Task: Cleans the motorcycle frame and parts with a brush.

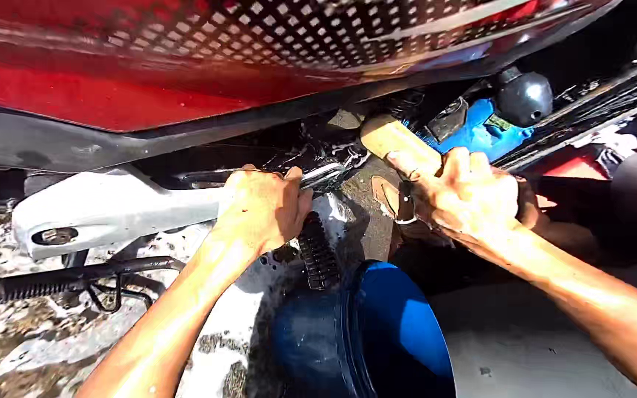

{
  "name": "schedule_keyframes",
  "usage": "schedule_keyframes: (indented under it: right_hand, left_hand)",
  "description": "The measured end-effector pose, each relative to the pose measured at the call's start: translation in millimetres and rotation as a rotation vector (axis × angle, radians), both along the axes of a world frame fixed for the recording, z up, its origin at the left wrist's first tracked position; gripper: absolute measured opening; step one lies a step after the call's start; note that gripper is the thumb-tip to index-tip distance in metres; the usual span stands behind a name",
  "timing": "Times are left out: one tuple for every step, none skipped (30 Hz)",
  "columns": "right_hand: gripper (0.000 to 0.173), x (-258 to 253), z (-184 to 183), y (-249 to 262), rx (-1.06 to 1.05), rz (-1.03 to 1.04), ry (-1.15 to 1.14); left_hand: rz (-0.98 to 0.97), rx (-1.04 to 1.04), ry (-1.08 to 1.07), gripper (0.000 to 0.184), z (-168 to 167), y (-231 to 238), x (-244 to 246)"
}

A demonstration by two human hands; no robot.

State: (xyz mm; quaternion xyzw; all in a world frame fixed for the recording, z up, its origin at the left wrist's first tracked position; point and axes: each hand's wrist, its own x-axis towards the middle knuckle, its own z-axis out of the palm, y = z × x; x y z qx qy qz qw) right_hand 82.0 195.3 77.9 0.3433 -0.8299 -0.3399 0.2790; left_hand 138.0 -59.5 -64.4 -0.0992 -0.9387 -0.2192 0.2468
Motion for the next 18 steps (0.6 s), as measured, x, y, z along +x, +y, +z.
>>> schedule_keyframes:
  right_hand:
    - [0.06,-7,-2,-12,0.015,0.025,0.007]
    - [0.058,-10,-8,-27,0.009,0.006,-0.018]
    - [0.055,-11,-11,-36,0.005,-0.018,-0.031]
    - [0.058,-11,-11,-35,0.007,-0.033,-0.033]
    - [0.061,-8,-13,-22,0.007,-0.034,-0.016]
    - [0.065,-2,-15,-3,0.014,-0.023,0.02]
    - [0.063,1,-14,12,0.02,0.02,0.064]
    - [0.06,-1,-9,15,0.039,0.063,0.085]
    - [0.057,-8,-7,3,0.046,0.071,0.069]
    - [0.054,-12,-9,-16,0.029,0.032,0.021]
    - [0.048,-17,-11,-34,-0.001,-0.003,-0.016]
    - [0.041,-19,-13,-44,-0.027,-0.04,-0.046]
    - [0.043,-18,-15,-41,-0.04,-0.052,-0.056]
    - [0.052,-14,-20,-26,-0.061,-0.016,-0.035]
    - [0.059,-10,-23,-7,-0.051,0.034,0.018]
    - [0.061,-10,-24,9,-0.028,0.087,0.072]
    - [0.06,-14,-21,12,-0.012,0.122,0.082]
    - [0.059,-21,-20,2,-0.016,0.12,0.045]
  left_hand:
    - [0.005,0.015,0.039,0.042,-5,-1,-3]
    - [0.003,0.01,0.05,0.039,-8,0,-3]
    - [0.003,0.004,0.052,0.032,-7,2,-4]
    - [0.014,-0.003,0.071,0.024,-7,6,-5]
    - [0.022,-0.006,0.101,0.016,-8,8,-6]
    - [0.026,0.0,0.126,0.013,-11,9,-6]
    - [0.032,0.006,0.155,0.012,-15,9,-8]
    - [0.039,0.013,0.182,0.01,-17,8,-9]
    - [0.04,-0.002,0.197,0.009,-18,4,-10]
    - [0.022,-0.031,0.196,0.008,-18,0,-9]
    - [-0.003,-0.052,0.183,0.008,-16,-1,-9]
    - [-0.02,-0.055,0.175,0.008,-14,1,-9]
    - [-0.023,-0.066,0.187,0.008,-15,2,-9]
    - [-0.017,-0.075,0.222,0.009,-18,2,-9]
    - [-0.006,-0.069,0.262,0.012,-21,2,-11]
    - [0.007,-0.057,0.289,0.013,-23,2,-12]
    - [0.017,-0.052,0.307,0.014,-23,2,-13]
    - [0.014,-0.049,0.315,0.013,-22,0,-14]
